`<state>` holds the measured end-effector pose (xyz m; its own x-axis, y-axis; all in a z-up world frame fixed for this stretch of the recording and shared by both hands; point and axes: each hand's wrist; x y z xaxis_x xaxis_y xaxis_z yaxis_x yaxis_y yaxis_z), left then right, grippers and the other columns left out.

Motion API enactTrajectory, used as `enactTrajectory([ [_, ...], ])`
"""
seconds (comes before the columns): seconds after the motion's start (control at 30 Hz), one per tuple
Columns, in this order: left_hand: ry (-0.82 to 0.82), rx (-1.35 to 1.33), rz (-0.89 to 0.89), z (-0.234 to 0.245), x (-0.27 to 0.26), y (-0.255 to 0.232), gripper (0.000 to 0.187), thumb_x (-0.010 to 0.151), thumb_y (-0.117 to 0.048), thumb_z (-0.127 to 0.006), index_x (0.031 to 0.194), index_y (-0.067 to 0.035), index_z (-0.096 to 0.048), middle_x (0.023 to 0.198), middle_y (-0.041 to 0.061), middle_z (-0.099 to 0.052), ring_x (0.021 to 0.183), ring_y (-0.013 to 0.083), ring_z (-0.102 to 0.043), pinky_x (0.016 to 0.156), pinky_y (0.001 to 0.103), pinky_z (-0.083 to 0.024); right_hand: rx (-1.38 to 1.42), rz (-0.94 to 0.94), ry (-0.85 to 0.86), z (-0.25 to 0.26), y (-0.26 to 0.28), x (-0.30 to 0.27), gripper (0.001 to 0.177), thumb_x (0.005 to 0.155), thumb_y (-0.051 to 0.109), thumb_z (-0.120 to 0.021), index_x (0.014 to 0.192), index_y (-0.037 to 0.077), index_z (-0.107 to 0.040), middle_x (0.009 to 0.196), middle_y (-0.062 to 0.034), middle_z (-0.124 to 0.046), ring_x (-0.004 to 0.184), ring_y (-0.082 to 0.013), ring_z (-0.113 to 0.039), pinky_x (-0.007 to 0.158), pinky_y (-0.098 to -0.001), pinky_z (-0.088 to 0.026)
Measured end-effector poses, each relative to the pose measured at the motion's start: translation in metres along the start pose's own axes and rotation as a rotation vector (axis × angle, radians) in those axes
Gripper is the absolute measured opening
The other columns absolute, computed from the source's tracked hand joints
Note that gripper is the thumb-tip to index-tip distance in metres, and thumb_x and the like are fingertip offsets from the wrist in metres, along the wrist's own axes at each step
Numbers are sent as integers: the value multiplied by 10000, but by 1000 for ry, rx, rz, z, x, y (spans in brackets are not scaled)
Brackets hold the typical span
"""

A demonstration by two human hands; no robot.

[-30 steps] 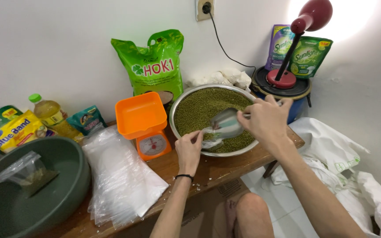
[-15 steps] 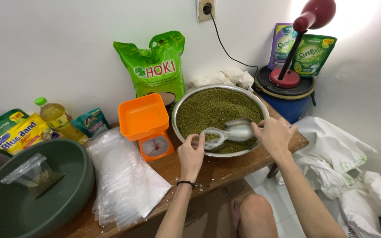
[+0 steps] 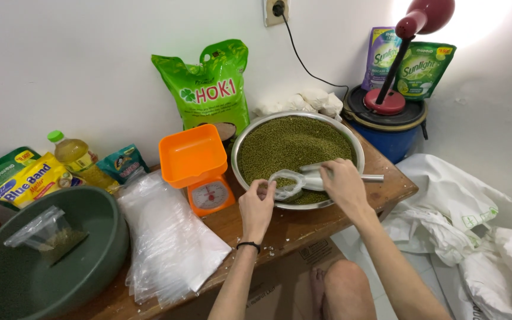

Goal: Scooping green beans from a large bowl into small plastic bags and weighing them on a scale.

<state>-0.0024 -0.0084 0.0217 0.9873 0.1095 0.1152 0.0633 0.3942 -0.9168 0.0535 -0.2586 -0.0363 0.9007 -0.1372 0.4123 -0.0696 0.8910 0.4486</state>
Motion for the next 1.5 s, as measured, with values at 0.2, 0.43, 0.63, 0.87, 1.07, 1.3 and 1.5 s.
enactTrajectory([
  [0.2, -13, 12, -62, -1, 7, -3, 298, 939, -311, -703, 1071, -46, -741, 926, 194, -760, 873, 341, -750, 785, 416, -598, 265, -108, 249, 45, 92, -9, 336, 874, 349, -688, 1072, 105, -807, 935, -202, -783, 965, -473, -711, 875, -568, -548],
  [0.43, -37, 101, -98, -11, 28, 16, 188, 929, -242, -672, 952, -88, -779, 814, 91, -772, 775, 269, -755, 711, 378, -595, 257, -193, 223, 12, 75, 4, 196, 781, 221, -731, 942, 175, -832, 685, -109, -757, 672, -264, -766, 742, -402, -601],
  [0.63, -15, 132, -181, 3, 32, -9, 189, 912, -179, -629, 922, -78, -789, 803, 101, -775, 769, 286, -755, 721, 382, -606, 305, -195, 203, 34, 85, 10, 238, 792, 156, -699, 990, 128, -829, 669, -134, -752, 651, -313, -754, 711, -406, -598],
  [0.87, -74, 182, -327, 14, 53, -18, 174, 879, -223, -655, 865, -101, -779, 770, 97, -767, 774, 341, -750, 703, 457, -604, 286, -95, 152, 70, 115, 23, 208, 800, 160, -696, 957, 144, -831, 628, -95, -741, 635, -261, -752, 703, -390, -598],
  [1.07, -124, 198, -434, 66, 69, -53, 162, 854, -219, -656, 803, -110, -765, 706, 89, -749, 738, 366, -729, 677, 435, -579, 434, -75, 153, 117, 177, 36, 249, 786, 139, -668, 984, 102, -815, 605, -78, -732, 584, -204, -736, 678, -324, -573],
  [1.3, -212, 245, -430, 136, 79, -59, 150, 839, -281, -682, 770, -189, -778, 675, 43, -739, 738, 334, -733, 679, 382, -569, 576, 0, 173, 111, 231, 50, 240, 789, 138, -662, 966, 65, -805, 593, -76, -718, 547, -154, -722, 668, -276, -570],
  [1.5, -271, 321, -357, 176, 106, -37, 143, 839, -302, -704, 786, -209, -799, 665, 0, -743, 715, 303, -736, 703, 370, -576, 685, 33, 248, 81, 271, 68, 252, 809, 73, -643, 1003, -11, -780, 603, -85, -718, 523, -122, -700, 582, -225, -564],
])
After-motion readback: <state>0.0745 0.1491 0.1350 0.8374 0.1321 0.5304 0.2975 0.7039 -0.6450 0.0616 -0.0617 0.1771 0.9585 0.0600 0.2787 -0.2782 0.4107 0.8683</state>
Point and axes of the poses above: each hand's wrist, its own x-axis towards the middle knuckle, its own z-axis out of the back of the hand, y = z × x
